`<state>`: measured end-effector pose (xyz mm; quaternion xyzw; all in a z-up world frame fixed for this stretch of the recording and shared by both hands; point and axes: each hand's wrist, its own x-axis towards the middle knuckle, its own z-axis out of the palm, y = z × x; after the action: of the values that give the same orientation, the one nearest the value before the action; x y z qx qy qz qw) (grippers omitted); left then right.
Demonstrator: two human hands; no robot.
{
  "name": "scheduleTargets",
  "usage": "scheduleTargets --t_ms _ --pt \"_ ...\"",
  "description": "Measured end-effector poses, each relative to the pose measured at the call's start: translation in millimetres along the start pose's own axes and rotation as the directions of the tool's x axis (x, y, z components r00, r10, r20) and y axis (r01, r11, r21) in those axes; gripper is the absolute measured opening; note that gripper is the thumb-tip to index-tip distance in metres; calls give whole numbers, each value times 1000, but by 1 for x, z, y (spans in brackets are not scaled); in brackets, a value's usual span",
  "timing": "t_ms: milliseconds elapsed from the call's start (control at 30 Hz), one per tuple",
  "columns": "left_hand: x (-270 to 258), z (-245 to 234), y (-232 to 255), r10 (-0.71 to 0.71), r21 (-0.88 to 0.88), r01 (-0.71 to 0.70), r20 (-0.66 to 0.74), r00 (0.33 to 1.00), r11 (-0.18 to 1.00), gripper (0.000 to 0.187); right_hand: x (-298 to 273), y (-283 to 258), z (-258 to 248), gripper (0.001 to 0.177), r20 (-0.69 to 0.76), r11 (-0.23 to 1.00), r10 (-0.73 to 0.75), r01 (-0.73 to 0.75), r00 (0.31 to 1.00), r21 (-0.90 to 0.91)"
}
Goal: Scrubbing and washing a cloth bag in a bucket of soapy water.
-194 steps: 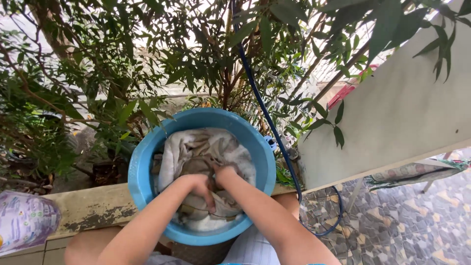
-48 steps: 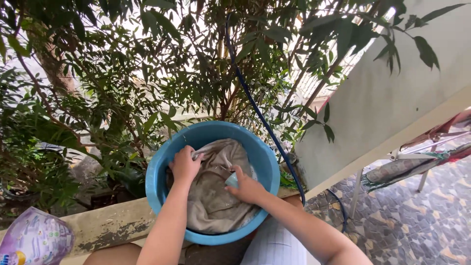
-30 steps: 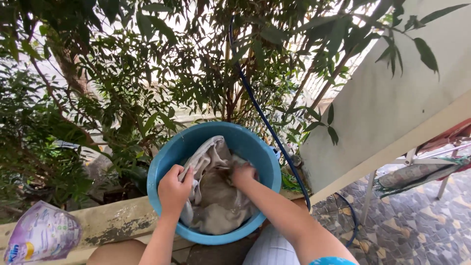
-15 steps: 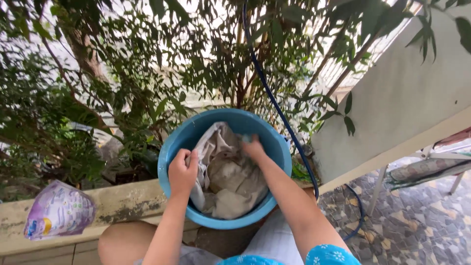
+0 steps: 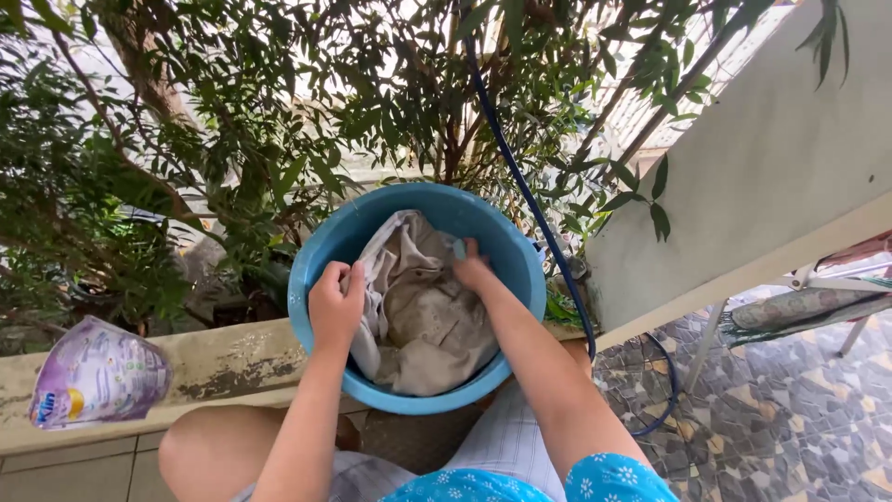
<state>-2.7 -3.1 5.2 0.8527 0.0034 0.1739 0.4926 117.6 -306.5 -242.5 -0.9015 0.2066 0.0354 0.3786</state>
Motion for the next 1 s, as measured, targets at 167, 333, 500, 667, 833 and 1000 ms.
scheduleTargets --t_ms 167,333,500,667,833,1000 --pt "1 -3 -2 39 -25 -39 11 999 999 34 -38 -43 -31 87 152 968 142 -105 978 -228" --pt "4 0 -11 -96 -97 102 70 993 990 35 -68 -77 -33 83 188 890 256 -156 948 -429" --pt "9 12 -47 -196 -320 218 101 975 922 42 -24 -39 -1 86 56 988 81 -72 995 -137" --pt "12 3 -39 -317 -376 358 170 933 854 47 -118 -157 -46 57 -201 881 -374 414 906 230" --pt "20 -2 -32 -387 -507 448 228 894 736 45 -207 -223 -50 58 67 716 -551 430 832 550" --pt "19 24 -79 -372 -430 415 185 910 802 54 -160 -232 -54 55 -38 662 -747 748 664 56"
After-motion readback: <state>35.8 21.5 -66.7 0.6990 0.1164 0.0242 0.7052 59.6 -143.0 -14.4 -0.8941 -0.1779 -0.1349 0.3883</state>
